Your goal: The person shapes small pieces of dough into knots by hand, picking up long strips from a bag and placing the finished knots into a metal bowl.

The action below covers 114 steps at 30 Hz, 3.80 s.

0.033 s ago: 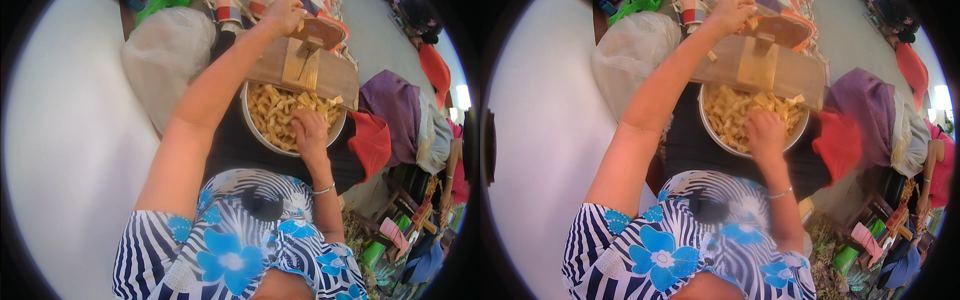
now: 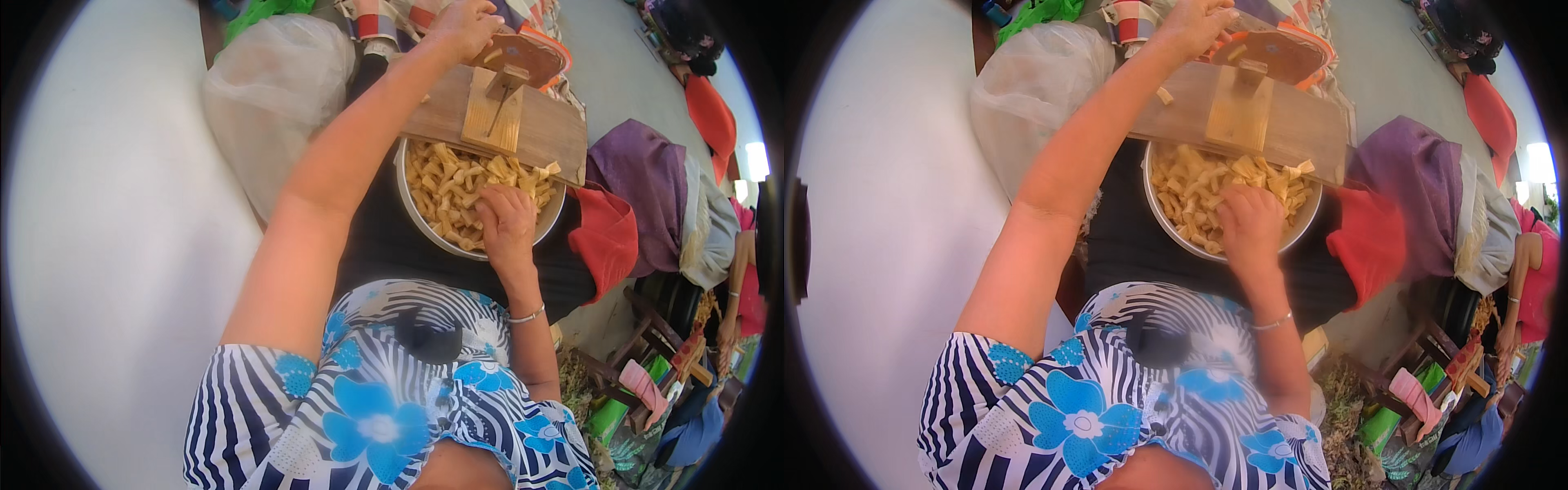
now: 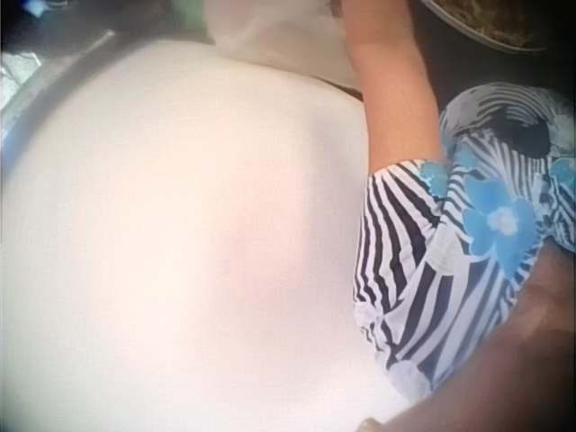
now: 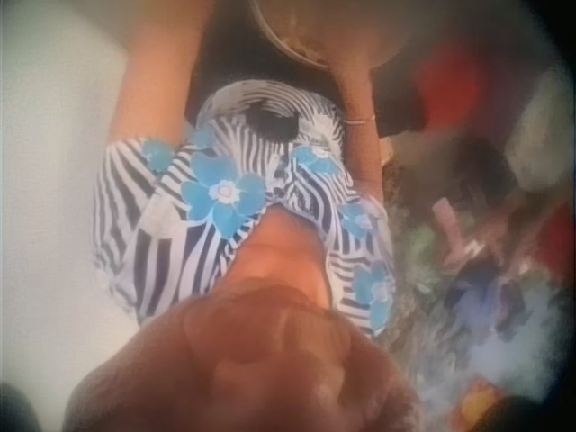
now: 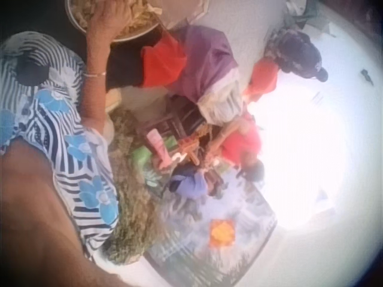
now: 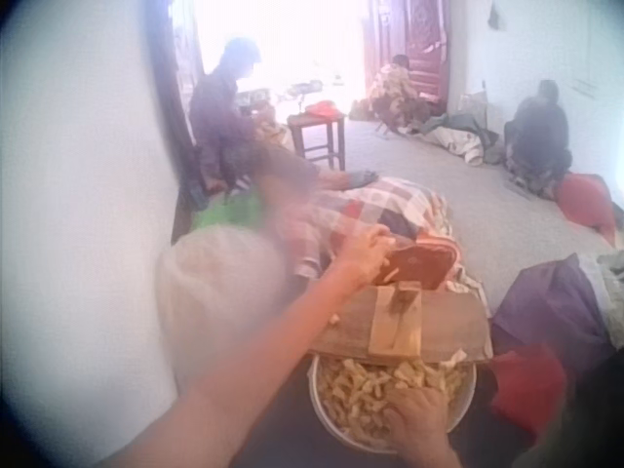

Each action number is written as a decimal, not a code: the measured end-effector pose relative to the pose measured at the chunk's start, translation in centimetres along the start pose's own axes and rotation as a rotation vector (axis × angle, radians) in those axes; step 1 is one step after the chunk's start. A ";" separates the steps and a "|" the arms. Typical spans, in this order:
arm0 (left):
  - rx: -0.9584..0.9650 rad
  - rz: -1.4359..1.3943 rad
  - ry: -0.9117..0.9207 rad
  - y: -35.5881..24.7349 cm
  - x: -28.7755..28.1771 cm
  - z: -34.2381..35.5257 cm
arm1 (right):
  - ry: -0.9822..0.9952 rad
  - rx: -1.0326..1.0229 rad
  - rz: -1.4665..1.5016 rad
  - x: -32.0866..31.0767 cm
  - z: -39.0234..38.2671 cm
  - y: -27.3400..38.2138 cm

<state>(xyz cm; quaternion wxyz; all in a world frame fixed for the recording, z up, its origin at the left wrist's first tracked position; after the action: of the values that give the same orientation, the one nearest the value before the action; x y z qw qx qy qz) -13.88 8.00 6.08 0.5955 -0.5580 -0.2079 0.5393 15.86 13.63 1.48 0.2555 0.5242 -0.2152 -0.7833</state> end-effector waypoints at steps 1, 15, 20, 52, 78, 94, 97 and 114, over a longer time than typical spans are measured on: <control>0.142 0.100 -0.104 0.1 -0.6 -0.2 | 0.022 0.025 -0.032 0.3 -1.0 0.3; 0.288 0.420 0.139 -1.7 5.4 -22.1 | 0.221 0.081 -0.284 3.6 0.4 -1.8; 0.360 0.614 0.192 0.2 3.6 -24.8 | 0.196 -0.014 -0.364 1.0 0.0 -3.6; -0.919 0.753 -0.360 12.1 -10.9 -36.1 | 0.101 -0.025 -0.129 -1.2 -1.0 -3.3; -0.104 -0.030 0.342 -14.1 2.4 -28.0 | 0.246 -0.004 0.480 -3.6 -0.4 5.4; -0.222 0.299 -0.467 -6.8 -13.2 -24.1 | 0.458 0.544 0.426 -10.6 -8.6 0.2; -0.442 0.467 -0.494 -2.2 -15.3 -26.5 | 0.581 0.474 0.264 -9.1 -8.7 0.9; -0.099 0.015 0.760 -8.7 8.9 -29.1 | 0.608 0.704 0.709 -4.9 -8.2 1.6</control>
<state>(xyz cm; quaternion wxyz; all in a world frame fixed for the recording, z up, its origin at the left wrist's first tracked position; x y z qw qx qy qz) 17.39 4.78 2.22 0.5983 -0.7478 0.0062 0.2875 25.37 14.85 3.00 0.3626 0.6749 -0.5418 -0.3457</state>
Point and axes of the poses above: each hand's wrist, its own z-axis towards the middle knuckle, its own x-axis out of the palm, y = z × x, the point moved 5 cm from there along z, towards the middle knuckle, and after that the axes turned 2 degrees about z, right-handed, at the moved point
